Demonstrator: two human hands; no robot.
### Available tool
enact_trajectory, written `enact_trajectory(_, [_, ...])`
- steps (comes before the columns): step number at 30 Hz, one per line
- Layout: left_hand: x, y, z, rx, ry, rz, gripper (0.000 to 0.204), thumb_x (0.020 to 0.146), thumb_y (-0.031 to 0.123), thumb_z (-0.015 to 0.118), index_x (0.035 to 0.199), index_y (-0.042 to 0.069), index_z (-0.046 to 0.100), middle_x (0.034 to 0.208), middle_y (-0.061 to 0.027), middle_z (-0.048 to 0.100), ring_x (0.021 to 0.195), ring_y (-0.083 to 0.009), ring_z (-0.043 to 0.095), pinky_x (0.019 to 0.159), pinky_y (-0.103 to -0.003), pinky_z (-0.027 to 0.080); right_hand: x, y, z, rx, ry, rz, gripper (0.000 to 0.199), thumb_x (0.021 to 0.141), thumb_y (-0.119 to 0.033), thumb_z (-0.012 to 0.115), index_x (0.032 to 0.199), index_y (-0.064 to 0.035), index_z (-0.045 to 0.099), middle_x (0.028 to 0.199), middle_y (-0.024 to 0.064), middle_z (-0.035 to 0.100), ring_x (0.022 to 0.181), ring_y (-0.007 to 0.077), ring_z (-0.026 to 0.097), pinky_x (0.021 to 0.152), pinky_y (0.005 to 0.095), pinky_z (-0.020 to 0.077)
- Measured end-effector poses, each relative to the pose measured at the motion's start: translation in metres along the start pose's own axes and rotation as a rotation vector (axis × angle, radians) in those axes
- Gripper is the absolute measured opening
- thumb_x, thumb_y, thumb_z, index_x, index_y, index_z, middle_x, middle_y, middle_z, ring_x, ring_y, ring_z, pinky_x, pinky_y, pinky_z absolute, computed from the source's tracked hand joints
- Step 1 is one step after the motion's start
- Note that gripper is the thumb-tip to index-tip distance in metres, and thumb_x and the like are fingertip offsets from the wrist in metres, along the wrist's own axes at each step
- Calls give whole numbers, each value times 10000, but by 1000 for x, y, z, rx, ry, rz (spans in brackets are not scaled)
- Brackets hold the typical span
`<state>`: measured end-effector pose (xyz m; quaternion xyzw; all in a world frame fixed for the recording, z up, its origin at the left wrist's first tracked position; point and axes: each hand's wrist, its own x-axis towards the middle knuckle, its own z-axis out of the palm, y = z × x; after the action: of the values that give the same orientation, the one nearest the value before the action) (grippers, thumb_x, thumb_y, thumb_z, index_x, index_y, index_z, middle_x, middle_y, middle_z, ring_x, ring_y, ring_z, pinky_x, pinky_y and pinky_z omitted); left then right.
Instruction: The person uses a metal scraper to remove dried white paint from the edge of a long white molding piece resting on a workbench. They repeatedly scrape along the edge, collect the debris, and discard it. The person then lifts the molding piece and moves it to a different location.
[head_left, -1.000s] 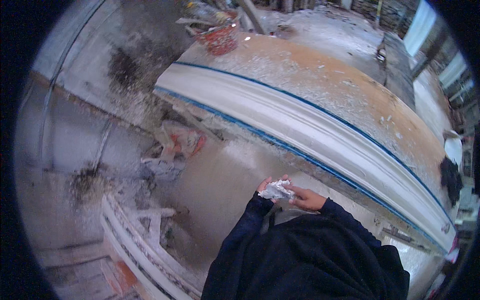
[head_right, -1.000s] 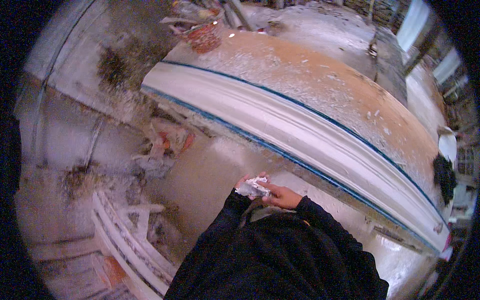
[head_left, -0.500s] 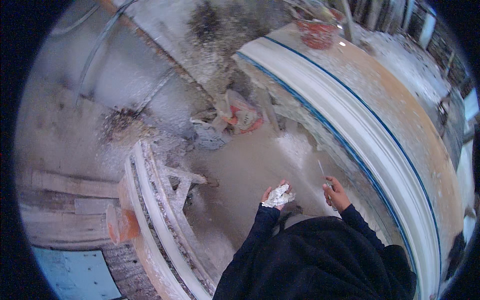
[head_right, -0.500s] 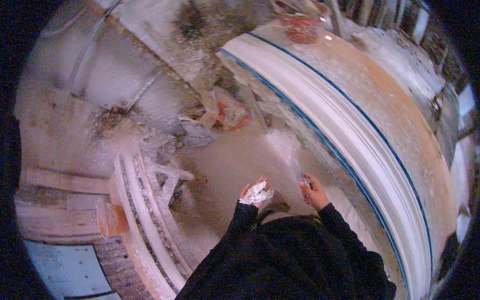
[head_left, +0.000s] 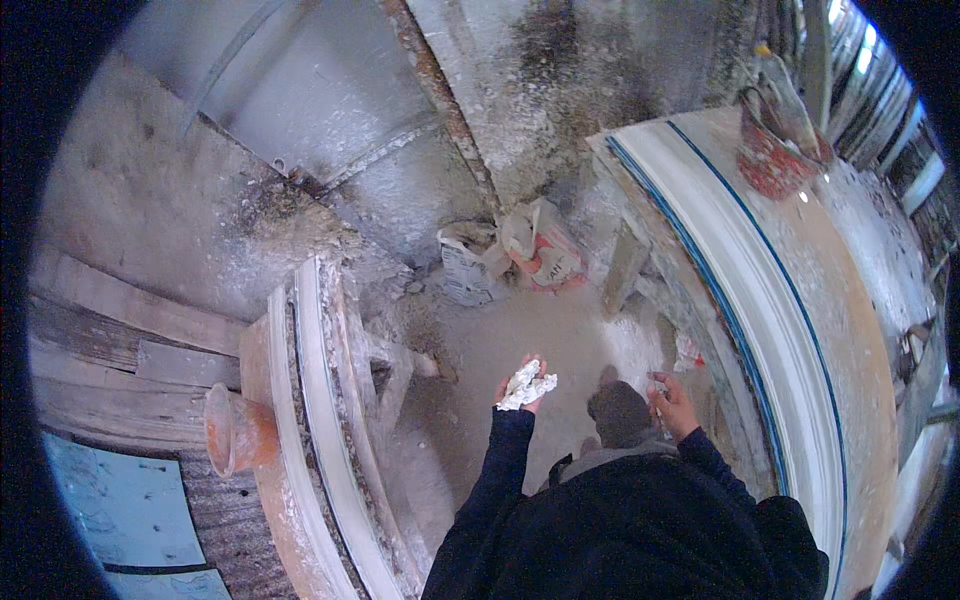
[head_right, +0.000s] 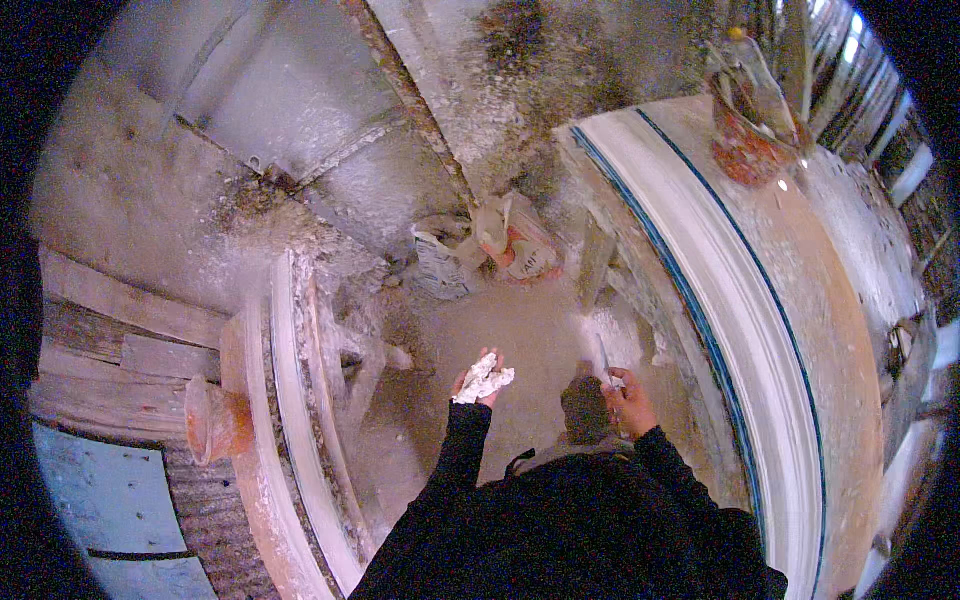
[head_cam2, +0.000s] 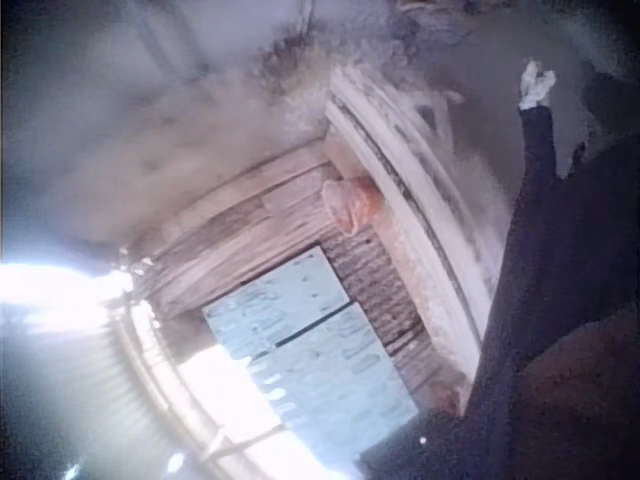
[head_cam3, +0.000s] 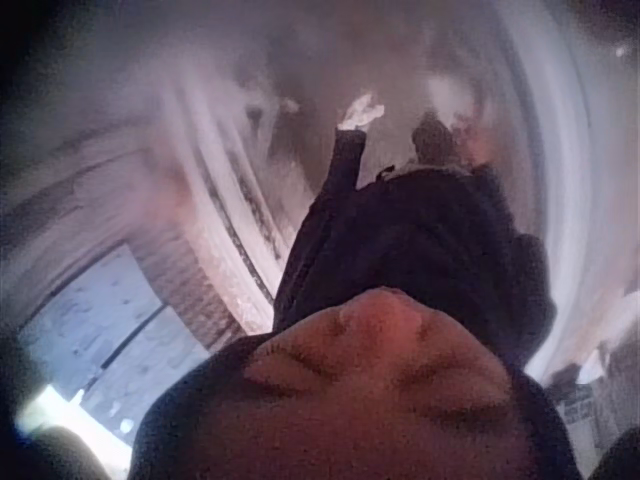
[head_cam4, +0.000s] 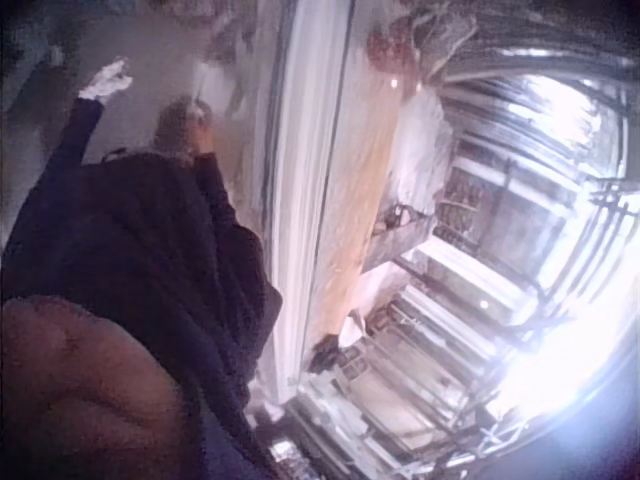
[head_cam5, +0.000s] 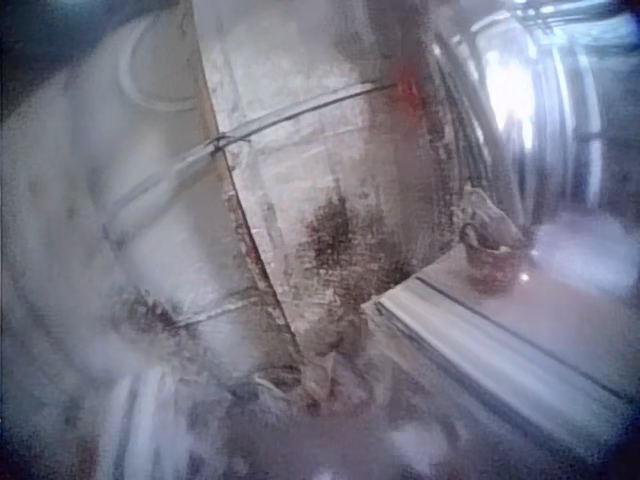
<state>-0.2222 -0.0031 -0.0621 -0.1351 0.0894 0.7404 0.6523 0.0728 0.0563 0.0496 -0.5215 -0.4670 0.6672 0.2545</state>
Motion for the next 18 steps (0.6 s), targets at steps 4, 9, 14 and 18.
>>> enact_trajectory(4, [69,39,9,-37,-77,68,738,636,226,592,1273,-32,322,1268,-208,404,1195,-357,357,991,-525,256,76,-19,16,-75,-56,19,345,849,-232,533,1150,-102,424,577,8,458,448,87,418,389,239,347])
enact_trajectory(9, [194,99,27,-41,-88,190,673,682,298,449,1257,-36,341,1273,-220,384,1169,-394,366,958,-529,280,188,-60,34,-59,-167,118,361,836,-220,560,1153,-130,414,598,7,469,446,89,422,372,239,346])
enact_trajectory(14, [331,185,20,496,272,510,422,748,179,475,1110,-37,482,1153,-217,491,1065,-378,471,907,-521,357,272,-137,51,-162,-175,141,408,827,-232,571,1165,-88,394,542,-5,436,410,83,401,365,243,326])
enact_trajectory(18, [414,255,10,283,188,624,413,781,292,411,1098,29,432,1166,-181,446,1072,-362,431,898,-538,343,315,-153,45,-281,-107,74,422,824,-231,578,1161,-72,378,537,-2,426,394,85,390,347,250,311])
